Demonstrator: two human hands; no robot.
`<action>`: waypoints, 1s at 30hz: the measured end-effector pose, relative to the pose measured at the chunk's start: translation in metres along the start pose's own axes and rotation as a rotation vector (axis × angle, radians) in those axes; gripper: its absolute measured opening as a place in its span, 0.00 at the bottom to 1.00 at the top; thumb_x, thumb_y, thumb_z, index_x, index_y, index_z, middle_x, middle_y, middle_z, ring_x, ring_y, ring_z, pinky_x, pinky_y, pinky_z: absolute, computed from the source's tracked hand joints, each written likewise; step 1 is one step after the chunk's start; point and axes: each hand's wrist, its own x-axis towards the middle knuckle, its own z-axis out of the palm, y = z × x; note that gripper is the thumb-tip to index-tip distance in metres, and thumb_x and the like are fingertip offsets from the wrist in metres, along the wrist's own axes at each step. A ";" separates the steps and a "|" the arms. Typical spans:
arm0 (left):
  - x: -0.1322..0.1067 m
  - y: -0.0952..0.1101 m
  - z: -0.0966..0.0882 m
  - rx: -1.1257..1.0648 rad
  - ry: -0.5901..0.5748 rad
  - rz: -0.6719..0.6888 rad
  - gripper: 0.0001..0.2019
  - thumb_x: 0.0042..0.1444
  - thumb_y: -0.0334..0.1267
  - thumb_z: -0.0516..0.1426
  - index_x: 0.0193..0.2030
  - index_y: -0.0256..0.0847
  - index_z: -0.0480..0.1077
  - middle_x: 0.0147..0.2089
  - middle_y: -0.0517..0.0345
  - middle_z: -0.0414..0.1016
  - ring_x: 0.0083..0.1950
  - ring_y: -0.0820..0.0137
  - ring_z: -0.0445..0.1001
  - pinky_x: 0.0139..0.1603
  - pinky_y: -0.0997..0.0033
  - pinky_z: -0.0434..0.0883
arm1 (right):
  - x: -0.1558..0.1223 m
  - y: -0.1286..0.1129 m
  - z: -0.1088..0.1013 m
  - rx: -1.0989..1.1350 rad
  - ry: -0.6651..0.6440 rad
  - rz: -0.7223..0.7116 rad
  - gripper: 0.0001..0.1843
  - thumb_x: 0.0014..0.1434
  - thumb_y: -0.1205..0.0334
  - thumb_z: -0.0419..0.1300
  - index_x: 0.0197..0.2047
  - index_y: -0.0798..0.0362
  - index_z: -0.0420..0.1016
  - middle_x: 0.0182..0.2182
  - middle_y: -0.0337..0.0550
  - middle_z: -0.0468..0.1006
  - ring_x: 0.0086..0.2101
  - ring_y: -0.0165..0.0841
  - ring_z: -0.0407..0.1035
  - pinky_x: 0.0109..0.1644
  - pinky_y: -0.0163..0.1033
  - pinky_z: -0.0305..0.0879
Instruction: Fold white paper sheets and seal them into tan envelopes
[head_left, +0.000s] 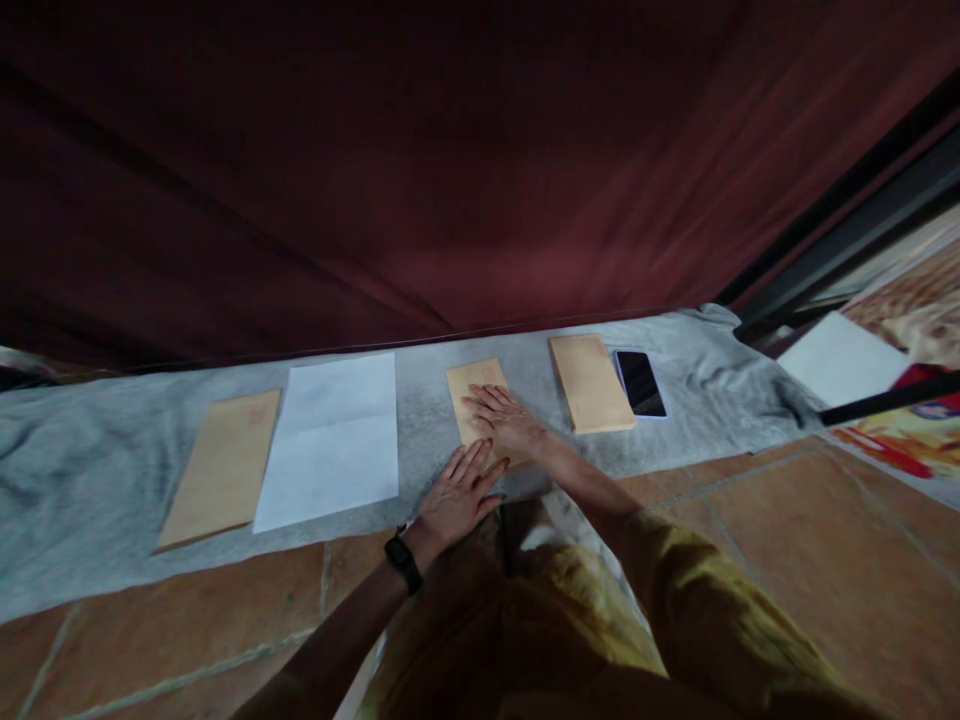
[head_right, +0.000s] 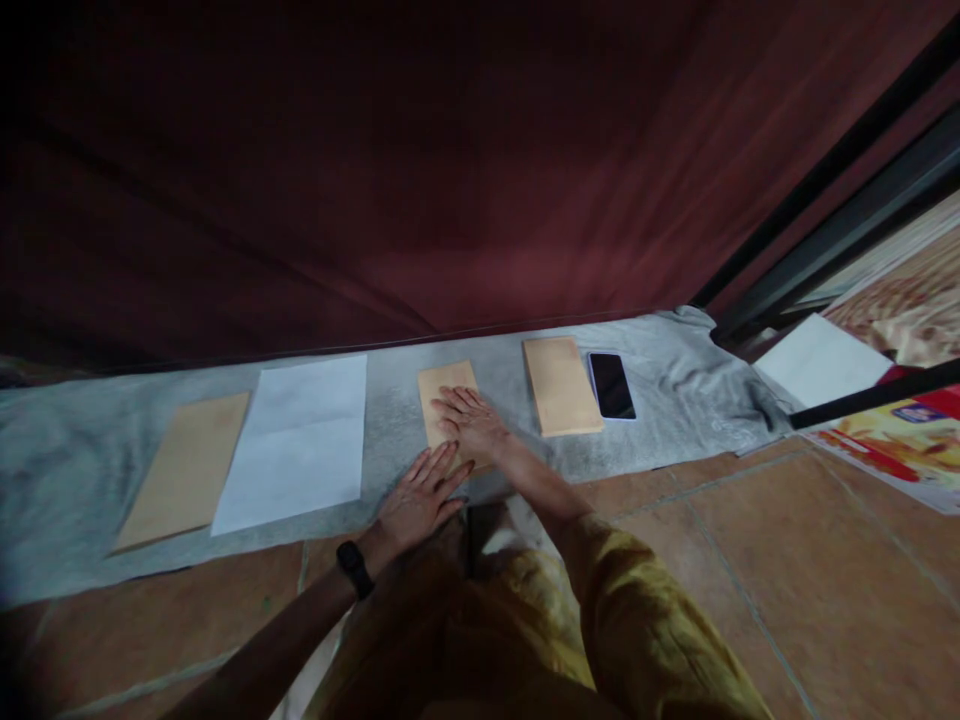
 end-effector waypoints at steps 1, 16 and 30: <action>0.000 0.000 -0.001 0.004 0.001 0.004 0.30 0.68 0.53 0.52 0.75 0.50 0.57 0.77 0.47 0.54 0.77 0.57 0.55 0.76 0.52 0.51 | 0.006 0.002 0.001 -0.005 -0.003 0.007 0.25 0.72 0.57 0.54 0.70 0.46 0.65 0.72 0.41 0.58 0.72 0.38 0.51 0.75 0.50 0.51; 0.001 0.001 -0.001 -0.018 -0.022 -0.015 0.31 0.68 0.54 0.52 0.75 0.51 0.55 0.78 0.47 0.52 0.78 0.57 0.53 0.76 0.52 0.52 | 0.026 0.007 0.002 -0.015 0.049 0.079 0.27 0.73 0.55 0.51 0.72 0.51 0.62 0.73 0.47 0.56 0.71 0.40 0.51 0.76 0.54 0.46; -0.001 0.001 -0.003 -0.032 -0.010 -0.011 0.28 0.68 0.53 0.53 0.73 0.51 0.61 0.77 0.47 0.56 0.77 0.56 0.55 0.75 0.49 0.54 | -0.094 -0.022 -0.012 0.065 0.047 0.049 0.27 0.73 0.59 0.50 0.73 0.53 0.61 0.70 0.49 0.61 0.69 0.38 0.58 0.74 0.51 0.53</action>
